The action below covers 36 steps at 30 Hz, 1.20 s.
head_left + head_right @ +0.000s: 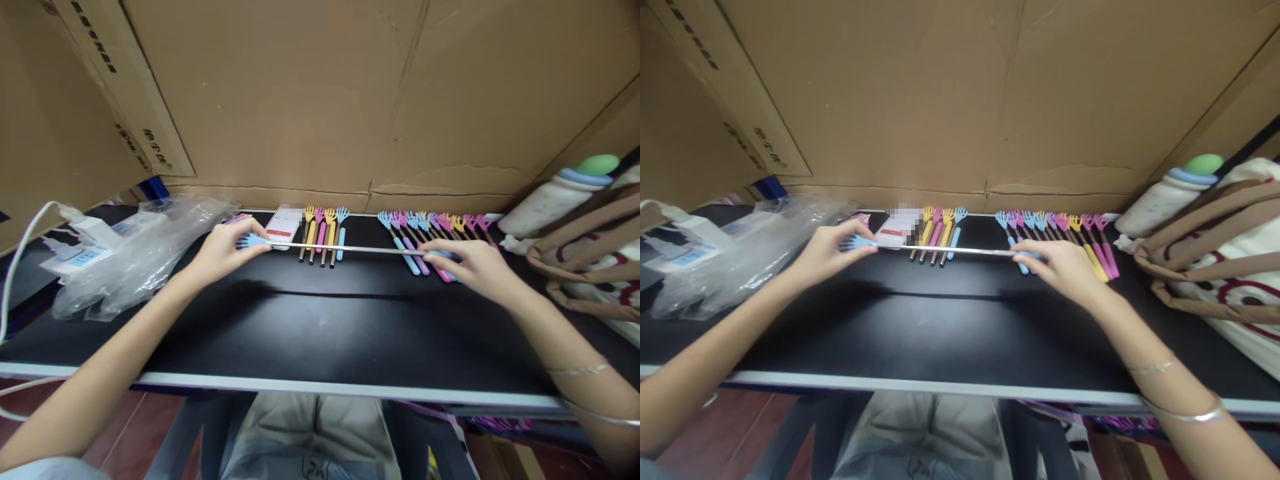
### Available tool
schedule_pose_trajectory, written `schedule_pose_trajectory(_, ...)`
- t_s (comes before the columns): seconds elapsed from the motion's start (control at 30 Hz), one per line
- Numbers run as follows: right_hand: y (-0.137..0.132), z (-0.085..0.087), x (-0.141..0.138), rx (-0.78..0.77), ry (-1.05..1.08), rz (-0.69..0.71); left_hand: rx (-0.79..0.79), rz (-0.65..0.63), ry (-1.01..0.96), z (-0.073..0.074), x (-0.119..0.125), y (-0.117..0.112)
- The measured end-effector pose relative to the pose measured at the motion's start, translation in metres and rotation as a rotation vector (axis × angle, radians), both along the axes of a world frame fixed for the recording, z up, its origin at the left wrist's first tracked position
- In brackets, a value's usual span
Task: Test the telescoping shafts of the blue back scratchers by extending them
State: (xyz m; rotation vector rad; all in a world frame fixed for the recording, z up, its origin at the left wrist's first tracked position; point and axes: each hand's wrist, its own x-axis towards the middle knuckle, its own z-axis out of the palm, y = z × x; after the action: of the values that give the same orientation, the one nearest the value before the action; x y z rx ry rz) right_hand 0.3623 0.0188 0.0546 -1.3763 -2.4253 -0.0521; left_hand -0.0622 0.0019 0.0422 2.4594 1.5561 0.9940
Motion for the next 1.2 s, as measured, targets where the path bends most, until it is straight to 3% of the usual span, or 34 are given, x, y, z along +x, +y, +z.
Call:
schedule_pose_trajectory(0.1,-0.013,-0.004,-0.043,0.101,-0.011,0.117,-0.007,-0.047,0.004,-0.007,0.026,-0.005)
schedule_pose_trajectory(0.2,-0.019,-0.004,-0.062,0.175,-0.035,0.099,0.02,0.033,-0.016,-0.01,0.039,-0.008)
schedule_pose_trajectory(0.4,-0.016,0.003,-0.054,0.141,-0.079,0.088,-0.017,0.035,-0.072,-0.01,0.045,-0.009)
schedule_pose_trajectory(0.9,-0.006,0.002,-0.055,-0.235,0.028,0.217,-0.008,0.053,-0.011,-0.016,0.051,-0.013)
schedule_pose_trajectory(1.2,-0.004,-0.007,-0.056,-0.254,0.111,0.055,0.045,0.132,0.08,-0.009,0.043,-0.009)
